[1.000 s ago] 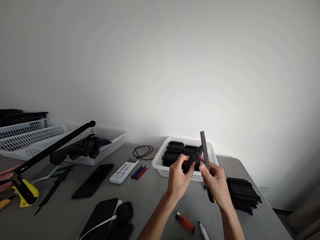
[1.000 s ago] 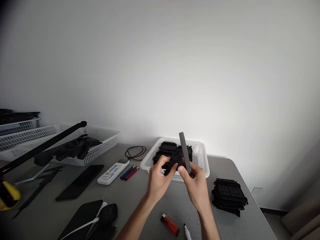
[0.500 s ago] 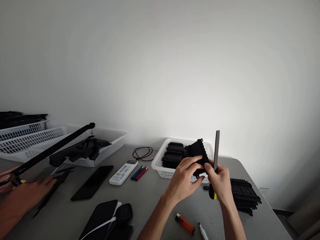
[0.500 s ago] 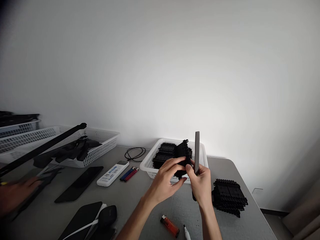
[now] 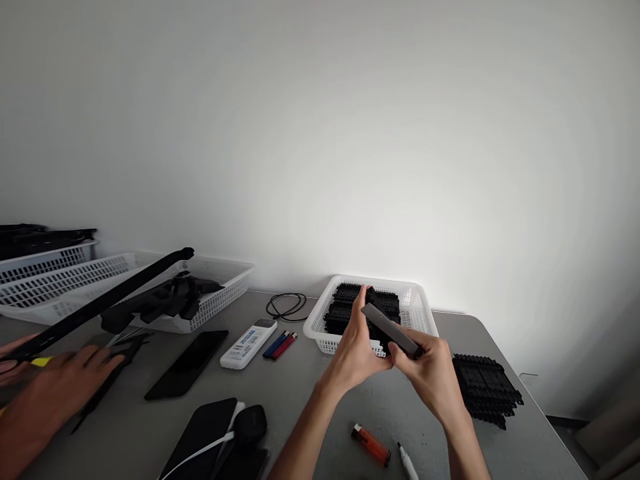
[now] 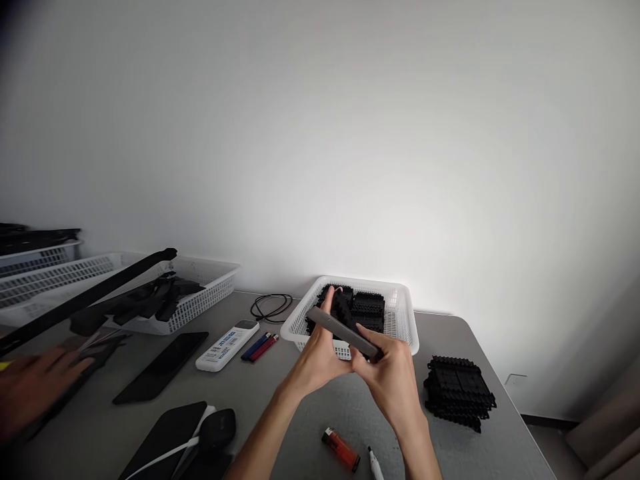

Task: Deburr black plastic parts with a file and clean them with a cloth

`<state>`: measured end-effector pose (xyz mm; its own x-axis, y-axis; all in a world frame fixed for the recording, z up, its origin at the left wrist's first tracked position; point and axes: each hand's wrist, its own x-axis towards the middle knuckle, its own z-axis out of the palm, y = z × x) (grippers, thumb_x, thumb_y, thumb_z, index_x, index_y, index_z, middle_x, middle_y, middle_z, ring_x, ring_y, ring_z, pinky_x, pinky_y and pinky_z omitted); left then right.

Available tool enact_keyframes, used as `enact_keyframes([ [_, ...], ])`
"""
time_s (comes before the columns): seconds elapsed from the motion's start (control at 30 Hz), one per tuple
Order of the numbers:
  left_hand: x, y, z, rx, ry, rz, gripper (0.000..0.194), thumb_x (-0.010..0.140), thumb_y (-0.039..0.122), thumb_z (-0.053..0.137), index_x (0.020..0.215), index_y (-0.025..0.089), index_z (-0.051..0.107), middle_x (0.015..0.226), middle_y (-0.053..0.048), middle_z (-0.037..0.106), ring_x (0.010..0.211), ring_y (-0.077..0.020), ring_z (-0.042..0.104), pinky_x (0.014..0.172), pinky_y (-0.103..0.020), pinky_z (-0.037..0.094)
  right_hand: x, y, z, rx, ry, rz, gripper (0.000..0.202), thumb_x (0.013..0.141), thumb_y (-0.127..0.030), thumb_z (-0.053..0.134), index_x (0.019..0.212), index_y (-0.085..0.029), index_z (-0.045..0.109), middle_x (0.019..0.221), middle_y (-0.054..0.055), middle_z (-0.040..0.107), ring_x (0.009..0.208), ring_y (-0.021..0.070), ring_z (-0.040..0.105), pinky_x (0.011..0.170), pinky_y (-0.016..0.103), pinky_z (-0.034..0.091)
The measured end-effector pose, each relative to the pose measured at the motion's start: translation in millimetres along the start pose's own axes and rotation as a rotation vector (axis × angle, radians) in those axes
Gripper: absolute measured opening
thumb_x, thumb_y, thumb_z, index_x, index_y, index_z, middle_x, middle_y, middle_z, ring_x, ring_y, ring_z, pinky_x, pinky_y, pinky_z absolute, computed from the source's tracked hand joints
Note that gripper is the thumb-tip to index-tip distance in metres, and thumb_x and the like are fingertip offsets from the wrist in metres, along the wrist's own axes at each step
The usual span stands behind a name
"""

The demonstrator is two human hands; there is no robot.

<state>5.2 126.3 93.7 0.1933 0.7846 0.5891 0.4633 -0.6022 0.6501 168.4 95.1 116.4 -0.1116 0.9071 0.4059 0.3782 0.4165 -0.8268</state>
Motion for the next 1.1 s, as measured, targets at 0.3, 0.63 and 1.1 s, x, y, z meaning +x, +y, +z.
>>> enact_keyframes([
  [0.3, 4, -12, 2.2, 0.003, 0.266, 0.041, 0.131, 0.067, 0.025, 0.083, 0.152, 0.030, -0.017, 0.161, -0.023, 0.008, 0.150, -0.0352, 0.011, 0.116, -0.057, 0.026, -3, 10, -16, -0.151, 0.061, 0.087, 0.057, 0.090, -0.063, 0.047, 0.097, -0.013, 0.073, 0.055, -0.003, 0.038, 0.052, 0.0111, 0.024, 0.046, 0.024, 0.020],
  [0.63, 6, -12, 5.8, 0.085, 0.362, 0.109, 0.125, 0.063, 0.021, 0.083, 0.152, 0.027, -0.006, 0.158, -0.024, 0.014, 0.148, -0.0386, 0.020, 0.114, -0.056, 0.032, -7, 3, -4, -0.264, 0.129, 0.036, 0.057, 0.092, -0.064, 0.043, 0.060, -0.018, 0.055, 0.050, -0.005, 0.027, 0.051, 0.0109, 0.019, 0.048, 0.026, 0.018],
  [1.1, 6, -11, -0.9, 0.162, 0.477, 0.139, 0.126, 0.061, 0.018, 0.084, 0.153, 0.027, -0.002, 0.154, -0.023, 0.024, 0.146, -0.0375, 0.023, 0.114, -0.056, 0.033, -8, 5, -7, -0.248, 0.062, 0.082, 0.056, 0.090, -0.066, 0.043, 0.058, -0.020, 0.044, 0.051, -0.005, 0.028, 0.051, 0.0109, 0.019, 0.048, 0.026, 0.016],
])
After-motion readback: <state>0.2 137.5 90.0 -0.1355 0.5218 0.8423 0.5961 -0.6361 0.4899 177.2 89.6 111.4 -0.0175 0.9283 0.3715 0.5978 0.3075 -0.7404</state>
